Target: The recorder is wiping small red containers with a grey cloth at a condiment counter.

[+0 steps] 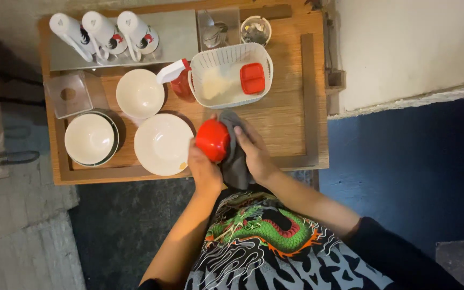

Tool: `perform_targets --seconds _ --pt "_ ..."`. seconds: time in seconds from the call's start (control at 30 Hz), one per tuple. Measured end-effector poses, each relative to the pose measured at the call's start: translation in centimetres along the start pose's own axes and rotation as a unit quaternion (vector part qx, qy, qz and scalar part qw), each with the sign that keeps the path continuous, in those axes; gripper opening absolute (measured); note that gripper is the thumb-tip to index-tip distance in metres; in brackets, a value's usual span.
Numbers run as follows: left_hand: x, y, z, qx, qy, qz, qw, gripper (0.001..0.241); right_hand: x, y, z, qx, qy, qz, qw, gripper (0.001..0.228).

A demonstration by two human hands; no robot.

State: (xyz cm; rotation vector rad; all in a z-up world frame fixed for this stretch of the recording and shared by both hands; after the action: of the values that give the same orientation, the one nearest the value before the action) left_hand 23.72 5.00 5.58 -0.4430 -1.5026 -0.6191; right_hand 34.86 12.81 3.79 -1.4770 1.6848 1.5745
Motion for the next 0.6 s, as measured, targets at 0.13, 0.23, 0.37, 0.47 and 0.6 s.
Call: perform_targets --seconds 0.13,0.23,0.37,0.47,0.6 --pt "0.8 -0.6 -0.5 -0.101 -0.034 0.057 0.993 0.038 -2.0 -1.8 0.6 0.018 -0.023 -0.094 0.995 0.04" --pt "0.5 -0.8 -1.2 -0.163 -0.11 0.043 0.98 0.018 -5.7 -0.8 0.2 -0.049 -0.249 -0.285 0.925 0.037" --pt "-0.4 -2.1 -1.1 -0.203 -0.124 0.093 0.967 0.003 -7.6 -0.6 0.4 -0.107 -0.358 -0.393 0.84 0.038" --pt "1.8 -1.9 -1.5 -0.241 -0.131 0.082 0.958 0.007 -4.5 -2.9 2.4 -0.072 -0.159 -0.297 0.939 0.042" --pt "3.2 -0.7 -0.5 -0.273 -0.117 0.06 0.953 0.015 -3.1 -2.8 2.3 -0.053 -0.063 -0.15 0.985 0.046"
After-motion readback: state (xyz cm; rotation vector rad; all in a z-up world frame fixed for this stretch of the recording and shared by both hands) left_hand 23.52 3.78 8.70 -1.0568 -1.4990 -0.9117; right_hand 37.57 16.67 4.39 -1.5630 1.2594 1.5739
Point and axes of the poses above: each hand's wrist, its own z-axis towards the middle knuckle, its own y-axis out of the palm, x = y × z, the point moved 2 cm from there along z, towards the middle knuckle, and after that the axes turned 13 degrees about x, right-handed, at the moved point
